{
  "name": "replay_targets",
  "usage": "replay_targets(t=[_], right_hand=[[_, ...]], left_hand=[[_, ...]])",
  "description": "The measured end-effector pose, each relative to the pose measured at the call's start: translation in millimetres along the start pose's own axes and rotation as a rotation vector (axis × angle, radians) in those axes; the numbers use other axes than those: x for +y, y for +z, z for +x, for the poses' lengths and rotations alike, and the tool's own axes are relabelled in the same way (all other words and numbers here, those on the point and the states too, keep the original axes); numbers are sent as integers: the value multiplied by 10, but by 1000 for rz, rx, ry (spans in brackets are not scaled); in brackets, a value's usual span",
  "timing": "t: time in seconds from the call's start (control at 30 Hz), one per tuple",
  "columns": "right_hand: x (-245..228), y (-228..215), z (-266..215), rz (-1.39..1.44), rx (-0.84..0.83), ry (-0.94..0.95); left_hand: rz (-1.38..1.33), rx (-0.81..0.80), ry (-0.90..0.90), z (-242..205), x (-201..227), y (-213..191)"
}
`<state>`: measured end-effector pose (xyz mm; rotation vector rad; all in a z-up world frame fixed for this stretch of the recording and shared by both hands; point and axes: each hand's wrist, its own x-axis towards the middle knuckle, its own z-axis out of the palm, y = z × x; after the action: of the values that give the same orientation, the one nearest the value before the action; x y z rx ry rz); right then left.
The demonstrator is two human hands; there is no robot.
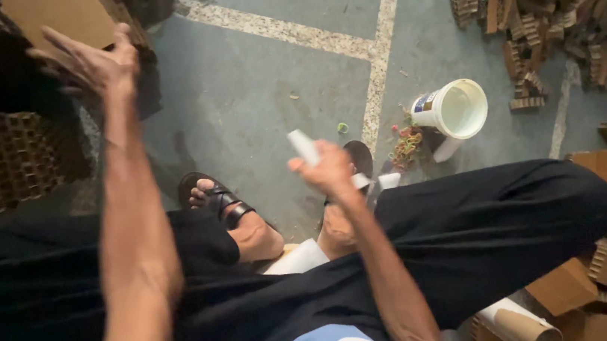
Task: The person sits on the floor and assembles small corrugated cardboard pieces into a box-like structure. They align the pieces, secure them with rubber bands, and apply a white substance from a bottle to the edges. The person handles multiple cardboard pieces and uses rubber bands and a bottle during the process.
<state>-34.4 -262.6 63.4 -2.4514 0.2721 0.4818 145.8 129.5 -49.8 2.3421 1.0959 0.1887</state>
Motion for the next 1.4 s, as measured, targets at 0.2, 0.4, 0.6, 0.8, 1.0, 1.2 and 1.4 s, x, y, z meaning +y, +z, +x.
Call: replay_targets(t=[0.2, 0.4, 0.6, 0.8, 1.0, 1.2, 1.4], right_hand=[[291, 959, -166, -112, -275, -182], [330, 900, -87, 23, -140, -408], [-418, 259, 93, 452, 84, -245], [-719, -459, 163, 340, 375, -664], [-362, -653, 160, 449, 274, -381], [153, -1243, 118, 939, -90, -342], [549, -1038, 359, 1153, -51, -122]], left_hand=[[119, -159, -4, 504, -312, 176], [124, -169, -101, 520, -145, 130], [-703, -186, 257, -667, 736, -313], [-945, -957, -291, -2599, 1430, -673], [-680, -1141, -265, -2961, 1188, -420], [-642, -654, 60, -2292, 505, -252], [-1196, -1056, -28, -2208, 370, -232]])
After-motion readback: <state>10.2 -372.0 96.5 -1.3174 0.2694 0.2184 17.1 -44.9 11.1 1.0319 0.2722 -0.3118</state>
